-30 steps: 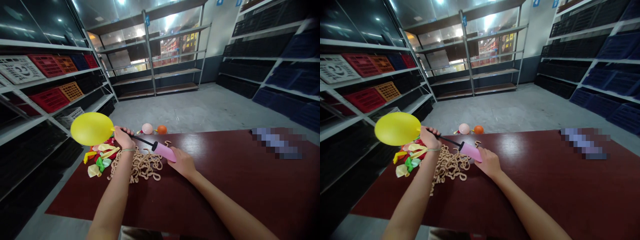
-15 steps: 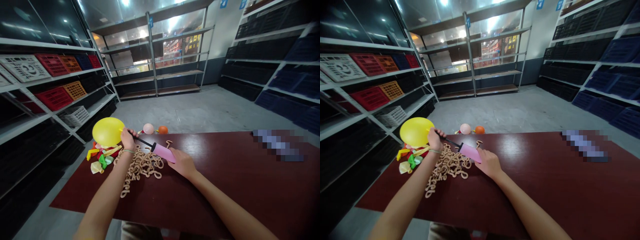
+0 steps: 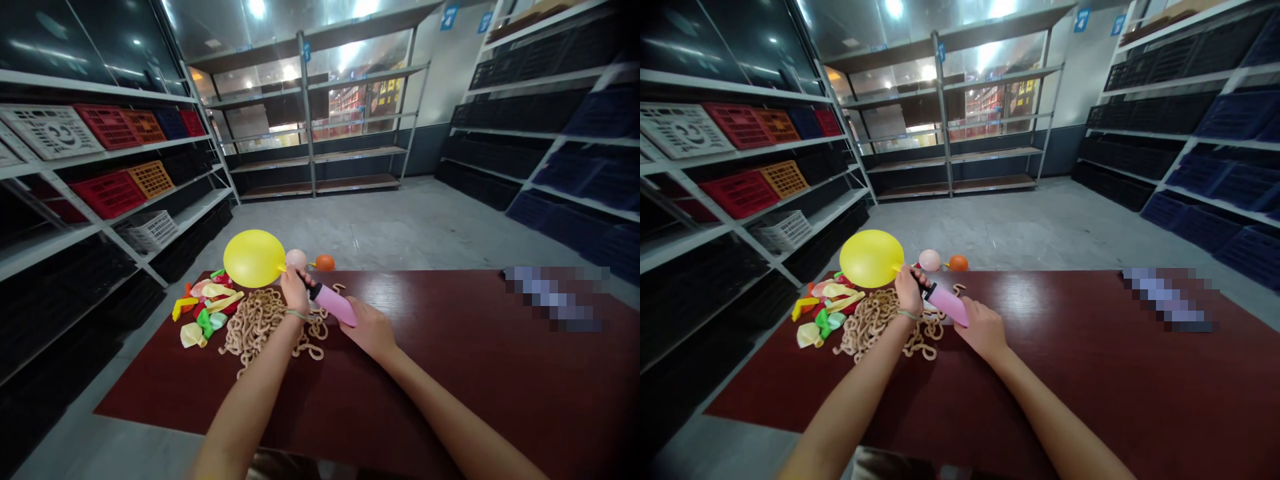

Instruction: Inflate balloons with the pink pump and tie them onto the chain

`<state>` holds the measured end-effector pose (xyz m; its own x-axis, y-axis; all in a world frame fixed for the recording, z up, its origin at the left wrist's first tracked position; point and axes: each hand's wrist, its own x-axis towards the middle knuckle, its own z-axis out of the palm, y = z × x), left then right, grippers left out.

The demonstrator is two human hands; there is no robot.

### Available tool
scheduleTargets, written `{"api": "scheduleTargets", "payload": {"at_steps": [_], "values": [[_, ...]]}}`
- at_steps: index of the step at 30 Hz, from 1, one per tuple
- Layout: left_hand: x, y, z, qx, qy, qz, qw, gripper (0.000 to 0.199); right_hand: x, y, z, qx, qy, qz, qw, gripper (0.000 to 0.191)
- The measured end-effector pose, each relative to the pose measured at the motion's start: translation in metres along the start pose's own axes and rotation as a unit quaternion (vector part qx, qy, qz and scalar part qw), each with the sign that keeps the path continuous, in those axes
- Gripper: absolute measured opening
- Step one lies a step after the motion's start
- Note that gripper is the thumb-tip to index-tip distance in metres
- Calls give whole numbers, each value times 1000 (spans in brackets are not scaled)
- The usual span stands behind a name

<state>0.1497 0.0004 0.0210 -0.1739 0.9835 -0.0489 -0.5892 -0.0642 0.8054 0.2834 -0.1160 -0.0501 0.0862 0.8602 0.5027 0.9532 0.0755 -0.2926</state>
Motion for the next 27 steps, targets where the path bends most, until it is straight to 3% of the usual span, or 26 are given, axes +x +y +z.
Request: {"api": "scheduleTargets", "payload": {"at_steps": [4, 9, 11, 14, 17, 19, 22, 27], "values": [[33, 33, -27, 10, 49, -24, 998, 25, 1, -4, -1, -15, -29, -45, 998, 39], [72, 69, -52, -8, 99, 25, 995, 18, 3, -3, -1, -9, -41, -58, 997, 40], [70, 64, -48, -13, 103, 30, 994, 18, 3, -1, 0, -12, -37, -49, 998, 40], [46, 37, -30, -9, 84, 17, 996, 20, 2, 1, 1, -26, -16, -28, 999, 42], [13, 7, -12, 2, 30, 12, 999, 24, 0, 3, 2, -26, 6, -10, 1000, 40], [0, -2, -6, 8, 3, 5, 1000, 27, -1, 2, 2, -18, 14, -7, 1000, 39], [3, 8, -6, 27, -7, -1, 1000, 28, -2, -1, 0, -5, 6, -19, 1000, 39], [45, 63, -8, 32, 20, 32, 999, 23, 1, -5, 1, 6, -9, -18, 1000, 41]]}}
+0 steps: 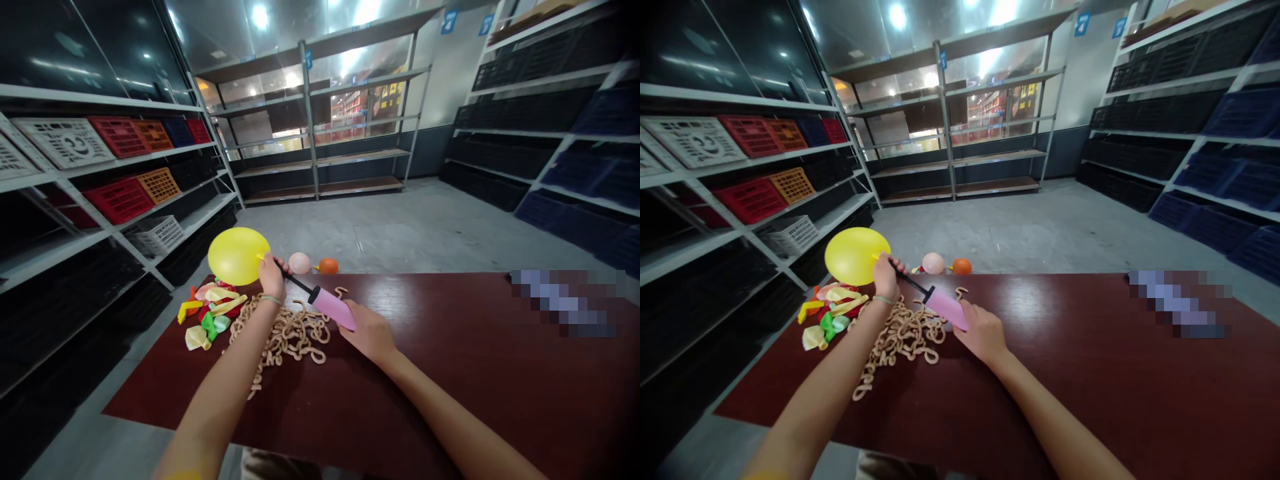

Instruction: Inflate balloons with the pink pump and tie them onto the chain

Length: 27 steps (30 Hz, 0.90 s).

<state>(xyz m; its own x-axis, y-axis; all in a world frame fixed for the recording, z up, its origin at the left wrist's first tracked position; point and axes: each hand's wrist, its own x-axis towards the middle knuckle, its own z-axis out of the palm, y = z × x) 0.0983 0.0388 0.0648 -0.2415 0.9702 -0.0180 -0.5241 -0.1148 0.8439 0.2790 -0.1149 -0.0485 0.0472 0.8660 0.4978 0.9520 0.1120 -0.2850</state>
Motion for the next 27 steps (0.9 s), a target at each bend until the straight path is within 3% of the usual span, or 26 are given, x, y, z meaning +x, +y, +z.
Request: {"api": "scheduleTargets", "payload": {"at_steps": [2, 4, 9, 11, 13, 15, 18, 22, 24, 27], "values": [[11, 14, 5, -6, 8, 23, 1000, 22, 1, 1, 1, 7, 3, 5, 1000, 41], [10, 14, 14, -7, 16, 35, 999, 24, 1, 3, 2, 12, 8, 15, 1000, 41], [-33, -35, 35, 1, -43, 4, 999, 30, 1, 6, -3, 16, 22, 79, 996, 41], [-48, -53, 35, 0, -50, -12, 999, 31, 0, 5, -6, 19, 19, 82, 996, 40], [-52, -58, 29, 1, -48, -24, 999, 32, 1, 2, -8, 16, 12, 70, 997, 39], [-44, -49, 22, 9, -45, -28, 999, 32, 2, -2, -10, 14, 5, 51, 999, 39], [-17, -17, 17, 11, -36, -22, 999, 32, 3, -6, -11, 29, 4, 32, 999, 40], [14, 21, 31, 1, -12, 19, 1000, 29, 4, -3, -9, 48, 7, 38, 998, 40], [17, 25, 43, -3, -15, 46, 999, 28, 3, -1, -6, 50, 13, 55, 997, 41], [-1, 4, 53, 1, -42, 42, 998, 31, 2, 3, -2, 41, 34, 89, 995, 42]]}}
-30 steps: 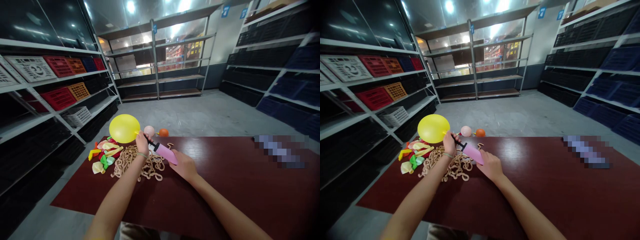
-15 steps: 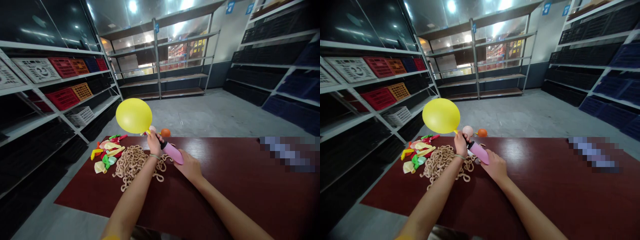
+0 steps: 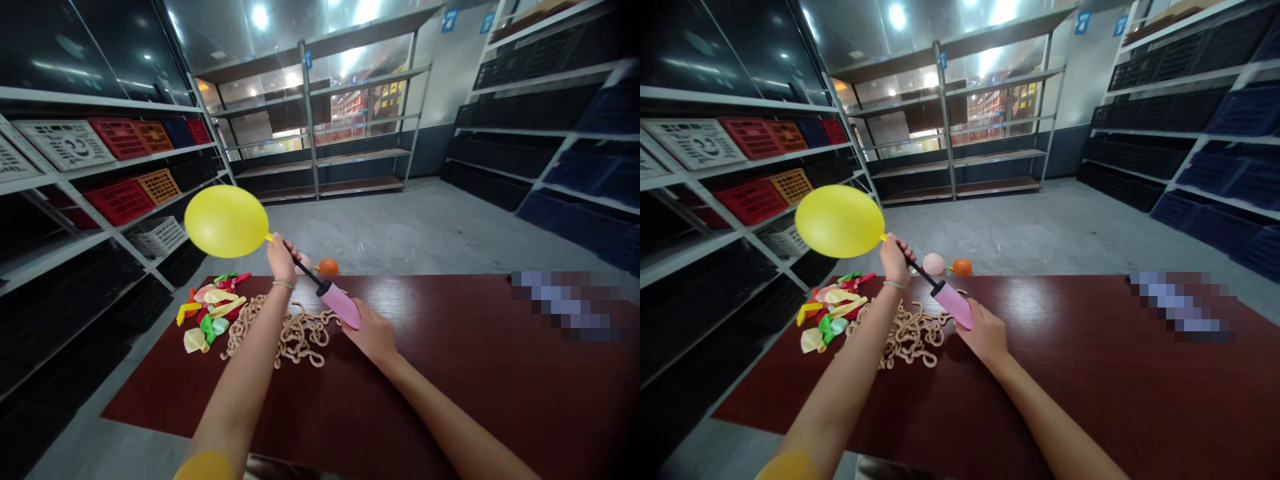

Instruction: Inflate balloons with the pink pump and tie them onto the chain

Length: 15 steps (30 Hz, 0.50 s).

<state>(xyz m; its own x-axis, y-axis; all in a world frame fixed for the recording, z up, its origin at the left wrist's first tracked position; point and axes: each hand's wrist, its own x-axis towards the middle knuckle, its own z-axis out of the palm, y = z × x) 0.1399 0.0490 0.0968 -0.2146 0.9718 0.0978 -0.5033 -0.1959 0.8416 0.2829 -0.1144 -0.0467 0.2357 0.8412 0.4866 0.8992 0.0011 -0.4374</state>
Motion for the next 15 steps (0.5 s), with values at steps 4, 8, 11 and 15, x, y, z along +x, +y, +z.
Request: {"api": "scheduleTargets", "payload": {"at_steps": [4, 8, 11, 15], "values": [[-41, -45, -4, 17, -35, -46, 998, 34, 0, 1, -1, -13, 2, 9, 1000, 42], [-47, -55, -20, 32, -28, -66, 997, 35, 1, -6, -7, -8, -23, -21, 999, 40], [-23, -31, -26, 26, -17, -64, 998, 32, 2, -11, -10, -4, -37, -33, 999, 38], [12, 7, -26, 10, 13, -30, 999, 27, 2, -9, -7, 1, -28, -41, 999, 39]]}}
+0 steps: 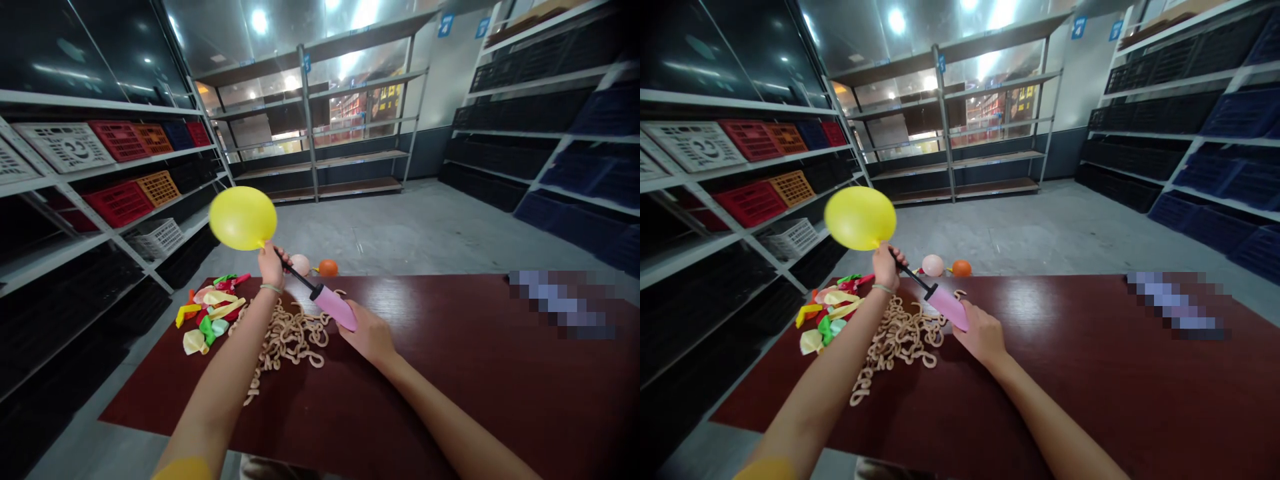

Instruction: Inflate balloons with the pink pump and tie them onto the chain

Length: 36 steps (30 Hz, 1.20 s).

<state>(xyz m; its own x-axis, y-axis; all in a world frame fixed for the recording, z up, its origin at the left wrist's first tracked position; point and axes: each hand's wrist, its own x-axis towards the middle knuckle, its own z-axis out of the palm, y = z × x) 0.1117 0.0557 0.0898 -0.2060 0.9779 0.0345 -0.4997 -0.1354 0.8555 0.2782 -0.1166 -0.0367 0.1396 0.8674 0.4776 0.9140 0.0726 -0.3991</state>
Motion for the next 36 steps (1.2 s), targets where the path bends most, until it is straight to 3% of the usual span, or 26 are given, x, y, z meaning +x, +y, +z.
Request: {"api": "scheduleTargets", "payload": {"at_steps": [2, 4, 9, 12, 14, 17, 21, 24, 30, 33, 36], "values": [[5, 7, 3, -7, 9, 15, 1000, 27, 0, 3, 3, 4, 4, -6, 1000, 40], [-1, 1, 6, -7, 15, 15, 1000, 28, -1, 6, 5, -1, 10, 1, 1000, 42], [-48, -47, 8, -2, -54, -15, 998, 34, -2, 8, 4, -16, 11, 33, 999, 41], [-62, -62, 2, -3, -70, -23, 997, 35, -2, 4, 1, -13, -3, 20, 1000, 39], [-55, -56, -2, 15, -65, -26, 997, 34, -2, 0, -1, -9, -17, 8, 1000, 39], [-27, -31, -5, 37, -42, -24, 998, 31, 0, -3, -2, -5, -16, 5, 1000, 41], [-2, -6, 4, 22, -9, 20, 1000, 27, 0, 0, 0, 11, -6, 8, 1000, 41], [-14, -16, 15, 14, -10, 33, 999, 32, -1, 5, 3, 16, 3, 21, 1000, 44], [-59, -62, 22, 54, -98, -10, 994, 36, -2, 6, 2, 13, 9, 59, 998, 46], [-51, -57, 16, 48, -93, -24, 994, 35, -1, 1, -1, 19, -3, 42, 999, 44], [-24, -28, 12, 40, -67, -24, 997, 32, -1, 0, -2, 31, -6, 24, 999, 44]]}}
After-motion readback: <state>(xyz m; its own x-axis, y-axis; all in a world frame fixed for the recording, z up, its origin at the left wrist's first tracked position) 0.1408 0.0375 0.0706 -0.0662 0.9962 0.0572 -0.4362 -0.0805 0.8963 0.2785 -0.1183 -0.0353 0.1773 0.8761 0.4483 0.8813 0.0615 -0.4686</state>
